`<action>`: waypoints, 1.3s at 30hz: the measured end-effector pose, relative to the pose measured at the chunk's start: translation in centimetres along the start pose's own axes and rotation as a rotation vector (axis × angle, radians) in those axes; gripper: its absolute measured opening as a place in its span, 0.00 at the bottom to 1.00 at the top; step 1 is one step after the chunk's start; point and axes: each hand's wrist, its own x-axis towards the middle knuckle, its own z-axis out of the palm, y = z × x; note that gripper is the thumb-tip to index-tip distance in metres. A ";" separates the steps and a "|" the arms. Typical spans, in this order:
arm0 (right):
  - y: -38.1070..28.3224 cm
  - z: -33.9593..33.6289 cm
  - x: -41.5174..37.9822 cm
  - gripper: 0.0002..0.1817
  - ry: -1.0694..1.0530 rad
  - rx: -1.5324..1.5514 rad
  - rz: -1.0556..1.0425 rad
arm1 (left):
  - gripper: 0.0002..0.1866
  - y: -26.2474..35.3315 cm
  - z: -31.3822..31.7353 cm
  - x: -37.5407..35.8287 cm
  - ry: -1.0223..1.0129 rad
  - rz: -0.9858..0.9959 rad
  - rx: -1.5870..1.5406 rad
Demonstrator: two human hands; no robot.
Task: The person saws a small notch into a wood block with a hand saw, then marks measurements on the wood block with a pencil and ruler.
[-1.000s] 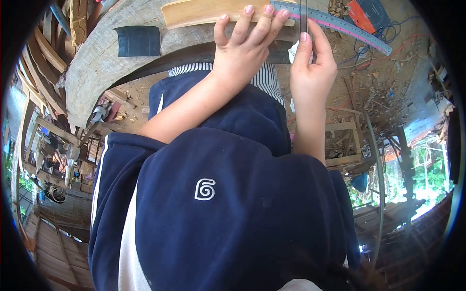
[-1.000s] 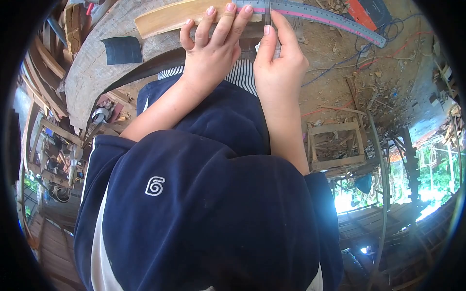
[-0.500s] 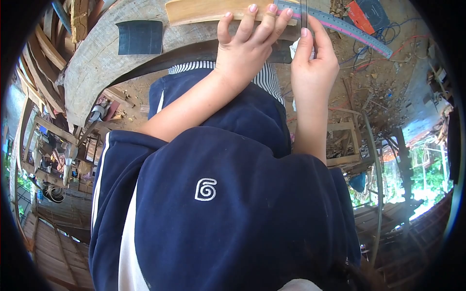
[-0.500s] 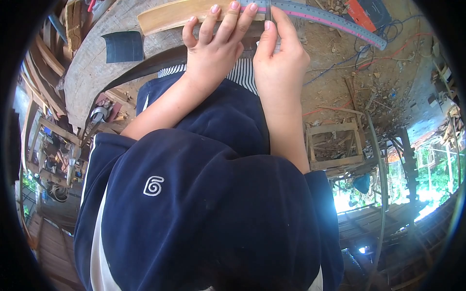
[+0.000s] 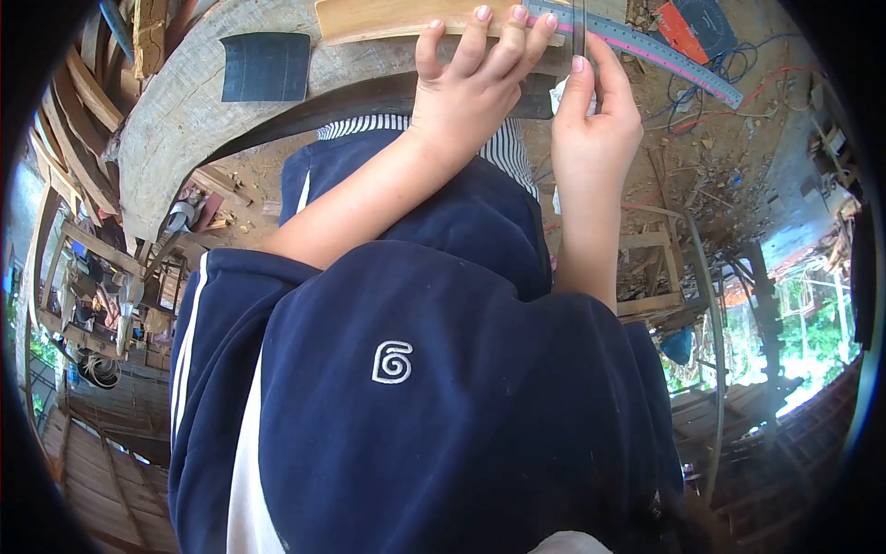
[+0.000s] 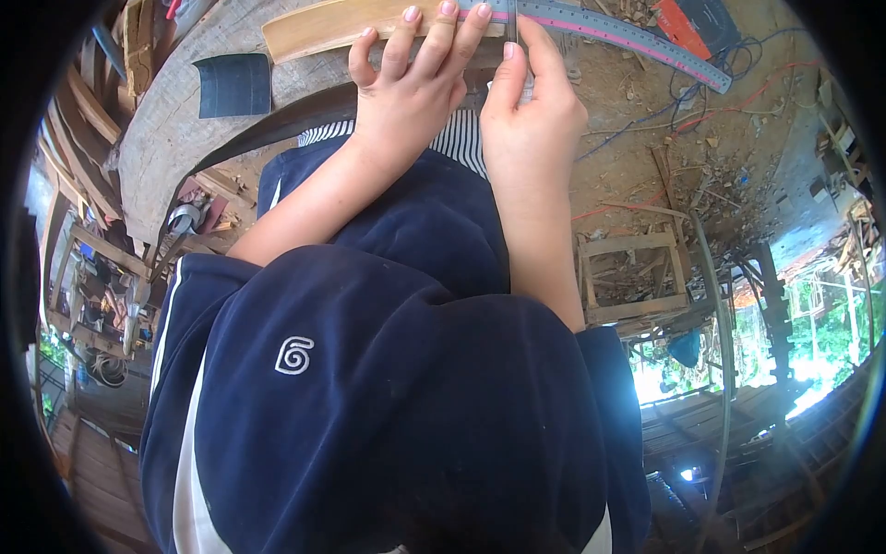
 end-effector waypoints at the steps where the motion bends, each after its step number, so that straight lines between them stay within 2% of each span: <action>1: -0.1 0.0 0.0 0.15 -0.001 0.000 0.000 | 0.39 0.0 0.0 0.0 0.000 -0.001 0.000; 10: -0.8 0.1 0.0 0.15 0.016 -0.014 0.032 | 0.39 0.0 -0.1 0.0 -0.044 0.001 -0.005; 16: -0.3 0.0 -0.1 0.15 0.017 -0.015 -0.014 | 0.39 0.0 -0.1 0.1 -0.038 0.003 -0.009; 19: -0.6 0.1 -0.1 0.16 0.012 -0.004 0.033 | 0.39 0.0 0.2 0.0 0.006 -0.013 0.001; 25: -1.3 -0.1 0.3 0.16 0.011 -0.098 -0.005 | 0.39 -0.2 -0.1 0.2 0.001 -0.001 0.006; 28: -1.8 -0.5 0.5 0.17 -0.040 -0.102 0.077 | 0.39 -0.1 0.3 0.0 -0.023 0.016 0.008; 31: -1.3 -0.5 0.9 0.17 -0.017 -0.189 -0.019 | 0.40 0.1 0.9 0.0 0.085 -0.025 -0.046; 36: -2.8 0.0 2.0 0.16 -0.041 -0.168 0.087 | 0.42 0.1 0.6 0.0 0.007 -0.011 -0.017; 39: -2.6 -0.3 1.8 0.16 -0.037 -0.222 -0.007 | 0.42 0.1 0.5 0.0 0.020 -0.006 -0.005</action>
